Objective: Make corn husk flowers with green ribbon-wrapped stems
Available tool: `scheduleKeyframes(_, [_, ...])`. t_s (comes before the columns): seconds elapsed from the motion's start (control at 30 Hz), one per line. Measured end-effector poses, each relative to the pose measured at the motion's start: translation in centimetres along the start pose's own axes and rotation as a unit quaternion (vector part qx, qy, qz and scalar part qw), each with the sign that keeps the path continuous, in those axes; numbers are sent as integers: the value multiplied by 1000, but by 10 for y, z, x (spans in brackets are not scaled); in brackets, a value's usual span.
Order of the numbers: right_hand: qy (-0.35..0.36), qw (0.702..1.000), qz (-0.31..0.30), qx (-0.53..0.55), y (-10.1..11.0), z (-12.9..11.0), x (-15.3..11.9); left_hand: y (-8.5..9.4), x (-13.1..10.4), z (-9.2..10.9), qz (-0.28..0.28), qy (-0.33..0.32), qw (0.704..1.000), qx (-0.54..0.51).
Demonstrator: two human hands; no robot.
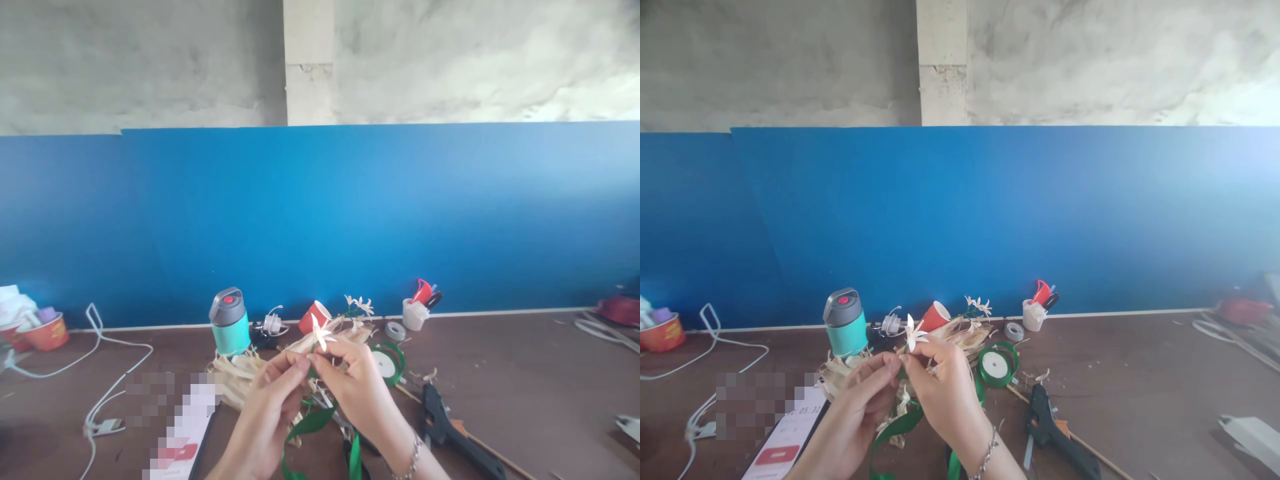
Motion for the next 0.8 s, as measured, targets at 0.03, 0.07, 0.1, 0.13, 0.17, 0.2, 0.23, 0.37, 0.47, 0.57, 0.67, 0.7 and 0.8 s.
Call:
scheduleKeyframes(0.03, [-7,1000,4,17,-1,0,0,0,0,-1,-4,7,1000,-5])
scheduleKeyframes(0.07, [-17,999,6,42,-2,1,0,0,0,-1,-6,13,1000,-13])
scheduleKeyframes(0.1, [-30,997,7,75,-3,2,0,0,0,-2,-8,20,1000,-23])
scheduleKeyframes(0.13, [-44,992,6,117,-4,4,0,0,0,-2,-9,26,999,-35])
scheduleKeyframes(0.17, [-62,984,2,165,-6,5,0,0,0,-2,-10,33,998,-46])
scheduleKeyframes(0.2, [-83,973,-6,215,-8,7,0,0,0,-2,-13,41,998,-55])
scheduleKeyframes(0.23, [-104,959,-15,262,-9,8,-1,1,0,-2,-15,49,997,-61])
scheduleKeyframes(0.37, [-134,935,-27,328,-8,8,-2,1,-1,1,-30,71,995,-62])
scheduleKeyframes(0.47, [-102,943,-33,315,-4,4,0,-1,-2,2,-55,84,994,-49])
scheduleKeyframes(0.57, [-89,942,-32,323,-4,2,0,-2,-3,3,-56,65,996,-22])
scheduleKeyframes(0.67, [-92,942,-4,322,-5,1,0,-2,-2,4,-29,19,999,19])
scheduleKeyframes(0.7, [-92,943,6,319,-5,1,-1,-2,-2,5,-20,2,999,38])
scheduleKeyframes(0.8, [-95,949,39,298,-7,4,-1,-3,-4,9,0,-65,990,125])
Point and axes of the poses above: each hand's wrist, its own x-axis towards the middle knuckle, its own y-axis out of the back of the hand, z = x × y, the point moved 3 cm from there along x, towards the middle knuckle, and after that the axes turned 4 degrees about -x, right-handed, at the moved point
